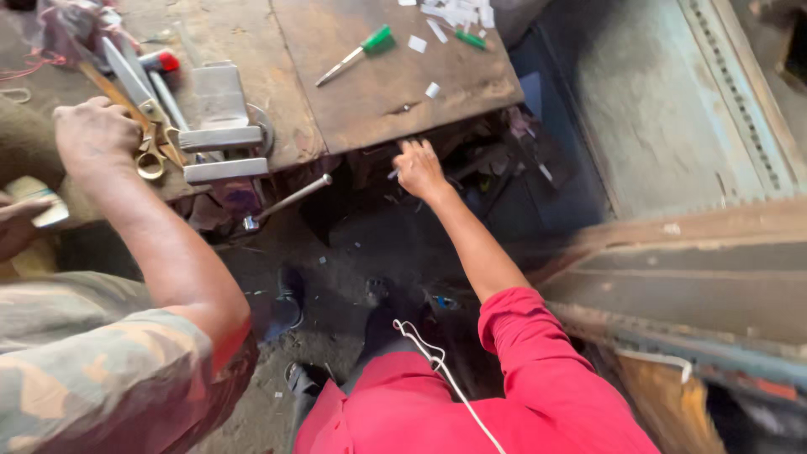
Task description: The person cleans a small white object with a cloth, then uses a knife to trim excess material. They retrieve a roll of tape and wrap the object, then place it into a copper-wound coil on the workbench. The person continues to adjust and secure the coil with tape.
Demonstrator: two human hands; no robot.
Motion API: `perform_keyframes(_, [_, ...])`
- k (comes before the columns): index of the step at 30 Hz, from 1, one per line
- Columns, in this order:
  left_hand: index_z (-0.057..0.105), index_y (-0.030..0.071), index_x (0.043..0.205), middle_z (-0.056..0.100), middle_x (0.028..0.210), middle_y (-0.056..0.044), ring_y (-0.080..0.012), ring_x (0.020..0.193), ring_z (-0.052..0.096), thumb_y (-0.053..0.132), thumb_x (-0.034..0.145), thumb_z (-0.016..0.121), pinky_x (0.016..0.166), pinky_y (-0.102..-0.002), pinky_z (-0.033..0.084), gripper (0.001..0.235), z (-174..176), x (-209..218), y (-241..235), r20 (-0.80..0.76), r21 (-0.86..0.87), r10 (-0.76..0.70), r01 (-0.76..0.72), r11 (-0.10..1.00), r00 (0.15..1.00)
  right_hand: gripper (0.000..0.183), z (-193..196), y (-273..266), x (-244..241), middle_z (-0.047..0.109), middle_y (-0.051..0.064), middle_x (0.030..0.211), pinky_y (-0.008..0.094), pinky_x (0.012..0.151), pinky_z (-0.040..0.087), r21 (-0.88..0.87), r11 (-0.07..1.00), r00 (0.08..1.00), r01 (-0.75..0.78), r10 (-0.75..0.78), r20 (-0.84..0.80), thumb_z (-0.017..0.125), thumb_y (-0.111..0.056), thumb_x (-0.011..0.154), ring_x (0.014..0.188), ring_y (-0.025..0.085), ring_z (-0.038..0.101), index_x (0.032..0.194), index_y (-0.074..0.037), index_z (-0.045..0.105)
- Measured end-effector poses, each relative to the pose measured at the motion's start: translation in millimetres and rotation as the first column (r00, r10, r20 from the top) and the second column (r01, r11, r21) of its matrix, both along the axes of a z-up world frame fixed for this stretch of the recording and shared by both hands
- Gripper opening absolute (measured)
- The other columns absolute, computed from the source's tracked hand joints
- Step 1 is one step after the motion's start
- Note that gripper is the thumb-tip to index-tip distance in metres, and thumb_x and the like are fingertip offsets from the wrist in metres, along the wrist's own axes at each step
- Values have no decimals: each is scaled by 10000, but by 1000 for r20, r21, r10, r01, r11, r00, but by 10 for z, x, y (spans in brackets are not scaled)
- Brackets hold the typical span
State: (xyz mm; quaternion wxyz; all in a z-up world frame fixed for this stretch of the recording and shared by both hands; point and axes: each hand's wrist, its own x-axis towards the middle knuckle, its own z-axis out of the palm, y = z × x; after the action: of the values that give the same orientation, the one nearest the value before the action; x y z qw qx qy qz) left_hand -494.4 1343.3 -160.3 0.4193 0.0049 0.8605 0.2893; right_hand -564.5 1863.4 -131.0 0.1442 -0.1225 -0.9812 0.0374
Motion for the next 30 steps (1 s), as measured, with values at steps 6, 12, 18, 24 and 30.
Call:
perform_keyframes(6, [717,52,1212,758,1122,-136,-238,1001,735,238,889,712,855,-367,563,373,257,274,199,55,-130,204,-196,972,977,126,-399,271,-124,681,174,883,551,866,465,-114,993,992,32,-17,128,638,-153,802,894,382,651,819,-102,752])
perform_keyframes(12, [711,25,1222,755,1113,-173,-265,994,742,258,887,716,873,-381,567,408,86,294,363,-72,-30,196,-198,980,978,129,-376,106,162,655,130,968,499,867,429,-228,967,988,112,-84,127,667,-124,754,1033,330,592,805,-144,785])
perform_keyframes(18, [709,35,1197,733,1069,-146,-257,978,724,233,890,717,873,-369,549,366,35,-290,1011,-273,254,-52,124,959,960,102,-231,-229,952,641,83,1027,455,858,428,-387,918,993,87,-49,107,676,-71,727,1078,291,577,783,-111,751])
perform_keyframes(24, [701,38,1120,690,984,-130,-275,921,697,174,894,709,814,-373,544,264,464,-774,2624,-386,475,-371,527,705,845,156,-111,-476,1618,656,66,1004,415,879,442,-494,859,978,132,-33,204,630,-12,723,1071,275,586,795,-87,747])
perform_keyframes(30, [712,79,985,673,956,-135,-365,942,662,164,855,728,792,-479,520,156,255,-876,4273,-756,273,-354,757,594,551,155,-211,-484,1765,631,126,992,433,873,466,-460,877,968,139,-23,249,646,-45,705,1041,327,571,821,-49,749])
